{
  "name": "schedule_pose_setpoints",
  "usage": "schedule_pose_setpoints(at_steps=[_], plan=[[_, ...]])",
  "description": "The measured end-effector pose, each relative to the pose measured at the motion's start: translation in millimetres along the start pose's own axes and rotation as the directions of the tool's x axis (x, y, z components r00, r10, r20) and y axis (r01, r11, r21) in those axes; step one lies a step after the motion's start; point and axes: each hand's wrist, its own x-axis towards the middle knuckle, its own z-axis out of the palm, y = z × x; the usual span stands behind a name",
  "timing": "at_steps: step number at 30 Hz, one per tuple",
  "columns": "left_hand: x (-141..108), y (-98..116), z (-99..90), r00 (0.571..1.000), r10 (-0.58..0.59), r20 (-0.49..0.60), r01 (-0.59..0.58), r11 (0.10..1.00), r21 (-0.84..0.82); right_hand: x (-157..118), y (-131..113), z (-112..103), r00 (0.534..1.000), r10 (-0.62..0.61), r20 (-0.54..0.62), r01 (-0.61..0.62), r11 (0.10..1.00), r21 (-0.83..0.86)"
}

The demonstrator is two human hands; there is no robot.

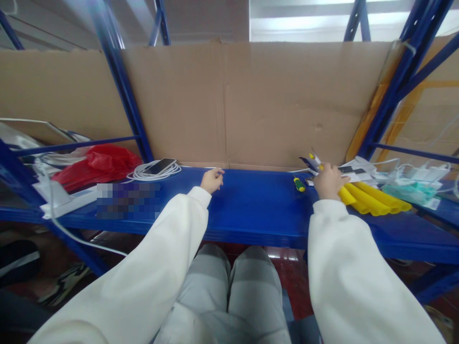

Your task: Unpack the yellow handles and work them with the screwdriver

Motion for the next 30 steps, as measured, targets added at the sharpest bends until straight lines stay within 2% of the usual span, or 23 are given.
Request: schedule_pose_setpoints(at_steps=[6,9,12,16,19,21,25,30], plan=[[-2.0,4.1,2.4,0.999,0.026,-0.038,-0.026,1.0,0.007,-6.5,-17.3,4.9,0.972,-0.233,-0.011,0.231,0.97,-0.074],[-0.6,13.4,7.9,0.989,0.098,-0.108,-0.102,0.994,-0.031,-11.3,-36.2,7.4,0.924,-0.381,0.038,0.383,0.916,-0.116],[4.5,30.3,20.0,0.978,0.138,-0.16,-0.161,0.977,-0.141,-18.8,-65.5,8.0,0.86,-0.499,0.106,0.51,0.852,-0.123],[9.3,52.3,44.9,0.971,0.039,-0.237,-0.119,0.935,-0.335,-35.9,-109.0,10.6,0.789,-0.596,0.152,0.611,0.788,-0.08],[6.2,55.3,58.1,0.967,-0.028,-0.254,-0.066,0.932,-0.356,-53.0,-128.9,17.0,0.758,-0.632,0.163,0.641,0.767,-0.008],[2.6,51.2,59.1,0.975,-0.038,-0.218,-0.039,0.94,-0.34,-63.7,-132.7,21.6,0.733,-0.655,0.184,0.663,0.748,0.027],[-2.7,43.5,48.7,0.993,-0.016,-0.114,-0.018,0.957,-0.288,-76.1,-127.0,24.9,0.673,-0.708,0.214,0.719,0.694,0.035],[-4.7,48.1,42.1,0.993,-0.048,-0.109,0.004,0.929,-0.371,-76.8,-122.4,22.6,0.674,-0.697,0.246,0.712,0.702,0.036]])
